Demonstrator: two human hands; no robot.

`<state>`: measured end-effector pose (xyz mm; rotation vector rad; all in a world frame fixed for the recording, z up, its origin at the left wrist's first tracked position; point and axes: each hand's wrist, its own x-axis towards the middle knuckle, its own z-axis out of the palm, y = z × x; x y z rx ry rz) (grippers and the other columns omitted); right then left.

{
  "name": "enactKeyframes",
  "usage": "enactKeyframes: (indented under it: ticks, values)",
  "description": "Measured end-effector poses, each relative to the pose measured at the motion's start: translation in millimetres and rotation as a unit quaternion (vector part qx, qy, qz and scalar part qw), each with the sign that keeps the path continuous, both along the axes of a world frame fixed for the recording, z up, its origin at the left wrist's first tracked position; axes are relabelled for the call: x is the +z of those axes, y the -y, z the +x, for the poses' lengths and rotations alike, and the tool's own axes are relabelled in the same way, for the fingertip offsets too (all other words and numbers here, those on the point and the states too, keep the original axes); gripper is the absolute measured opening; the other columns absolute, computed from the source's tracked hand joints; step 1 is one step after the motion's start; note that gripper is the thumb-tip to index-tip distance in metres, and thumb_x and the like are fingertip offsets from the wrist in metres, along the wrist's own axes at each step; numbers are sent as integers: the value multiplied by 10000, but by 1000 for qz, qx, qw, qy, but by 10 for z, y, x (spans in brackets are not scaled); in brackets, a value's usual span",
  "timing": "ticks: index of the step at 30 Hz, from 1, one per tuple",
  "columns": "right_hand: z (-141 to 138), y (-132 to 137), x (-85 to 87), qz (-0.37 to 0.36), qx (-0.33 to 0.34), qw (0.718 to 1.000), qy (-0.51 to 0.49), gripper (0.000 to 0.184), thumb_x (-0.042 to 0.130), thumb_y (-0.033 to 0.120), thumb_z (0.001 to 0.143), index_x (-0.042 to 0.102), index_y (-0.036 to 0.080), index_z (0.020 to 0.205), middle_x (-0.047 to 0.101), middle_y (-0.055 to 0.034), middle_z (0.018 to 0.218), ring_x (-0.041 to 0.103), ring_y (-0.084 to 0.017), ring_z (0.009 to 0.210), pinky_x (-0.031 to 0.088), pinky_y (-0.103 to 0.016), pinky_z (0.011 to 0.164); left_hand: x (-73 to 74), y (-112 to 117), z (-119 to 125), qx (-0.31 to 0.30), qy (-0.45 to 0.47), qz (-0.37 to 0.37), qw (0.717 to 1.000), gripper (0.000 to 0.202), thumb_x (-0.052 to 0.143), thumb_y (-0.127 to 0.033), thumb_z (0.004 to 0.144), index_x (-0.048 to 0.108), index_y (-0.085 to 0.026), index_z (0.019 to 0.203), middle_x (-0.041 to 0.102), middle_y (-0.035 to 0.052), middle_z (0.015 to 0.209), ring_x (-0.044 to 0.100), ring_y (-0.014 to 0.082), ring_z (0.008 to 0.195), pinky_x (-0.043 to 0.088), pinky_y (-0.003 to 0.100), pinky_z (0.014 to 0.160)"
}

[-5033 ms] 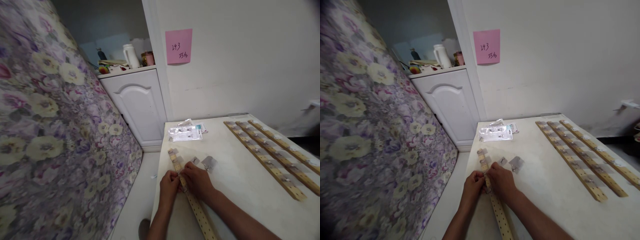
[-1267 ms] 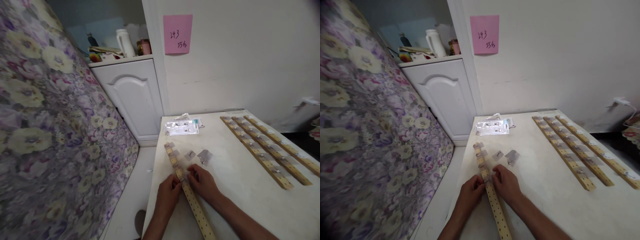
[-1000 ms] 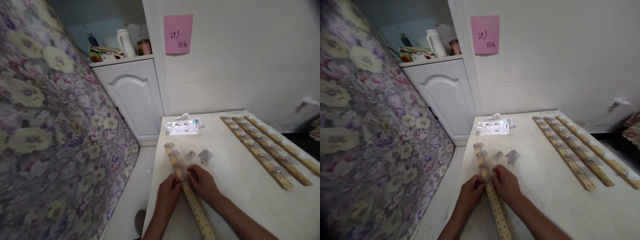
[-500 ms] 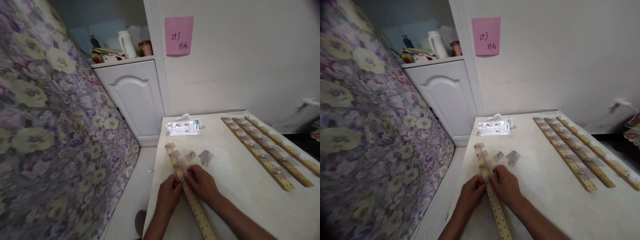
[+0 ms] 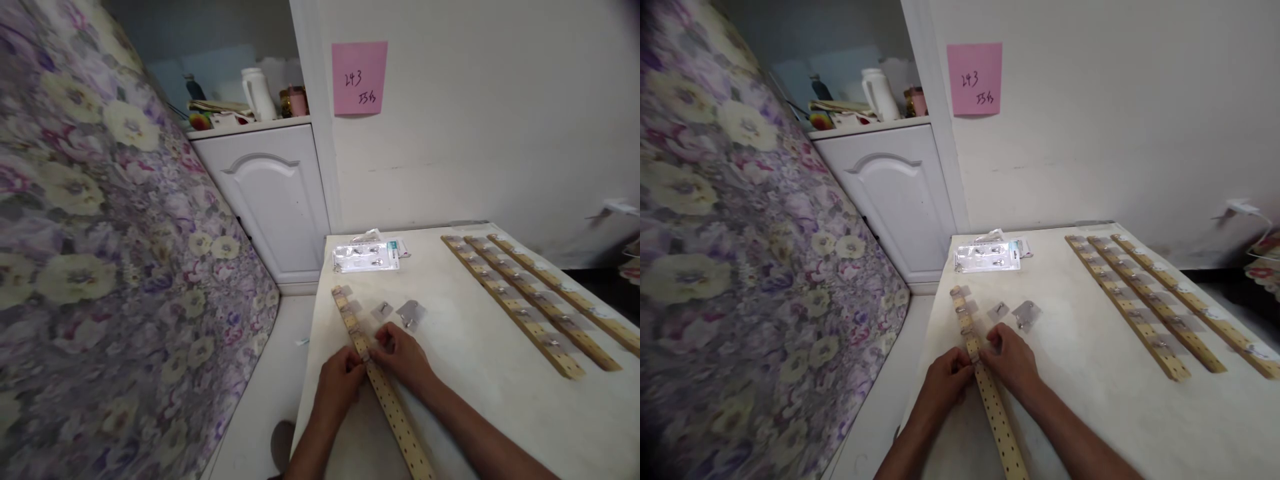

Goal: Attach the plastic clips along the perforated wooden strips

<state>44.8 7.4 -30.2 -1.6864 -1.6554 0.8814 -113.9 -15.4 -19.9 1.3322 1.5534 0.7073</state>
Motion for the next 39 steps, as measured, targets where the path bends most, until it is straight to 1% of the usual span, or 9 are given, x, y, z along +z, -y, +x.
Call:
enactKeyframes:
  ticks: [11,17,20,24,27,29,31,37,39]
  values:
    - [31,17,-62,18,1,999,-31,161,616,311,697,562,228,824,636,19,777,557,-157,678,368,-253,601,22,26,14,16,16,-5,1000,93,540,-232,695,479,-201,633,507,-67,522,445,77,373,335,183,351]
    - [32,22,-79,40,-4,998,-55,130,576,284,728,557,214,835,627,6,813,527,-145,633,392,-258,599,-6,12,6,12,20,-2,1000,97,542,-256,695,488,-201,636,521,-63,520,447,80,373,340,186,346]
    - [33,75,-61,54,-2,996,-68,113,542,284,763,553,211,849,610,12,767,521,-141,598,392,-254,573,1,15,-1,12,29,-1,1000,94,545,-251,688,487,-199,636,502,-71,501,444,77,362,334,186,351]
    - [240,69,13,117,-11,992,-36,117,483,299,818,563,214,815,578,19,695,522,-145,601,386,-253,577,25,33,-39,4,31,1,1000,105,525,-268,702,481,-196,639,490,-74,479,456,80,359,326,187,370]
    - [592,-67,19,153,-85,985,4,165,461,334,836,572,213,815,584,11,701,533,-154,624,389,-263,599,68,54,-74,0,26,13,1000,137,517,-300,715,481,-194,636,507,-70,495,466,81,366,332,192,391]
    - [819,-175,-26,152,-134,979,24,167,472,338,818,574,206,808,598,0,725,542,-160,636,392,-269,606,109,71,-87,1,29,20,999,164,520,-328,722,482,-193,637,516,-69,507,473,82,379,338,194,409]
    - [953,-252,-88,136,-151,978,33,183,466,348,815,576,203,805,608,-5,734,553,-165,646,396,-272,610,148,85,-89,2,33,20,999,187,522,-353,727,481,-193,638,524,-64,518,479,85,395,341,196,420]
    - [840,-246,-156,93,-132,984,79,220,518,330,763,584,230,948,611,4,835,566,-163,719,384,-260,611,156,99,-79,-13,42,20,999,179,518,-347,720,472,-197,635,514,-61,518,477,88,404,337,203,436]
    - [791,-224,-136,87,-139,982,96,197,529,297,744,577,235,925,609,6,882,564,-157,737,374,-254,614,127,99,-78,-20,42,22,999,175,509,-343,727,470,-197,640,505,-62,514,475,89,407,334,203,439]
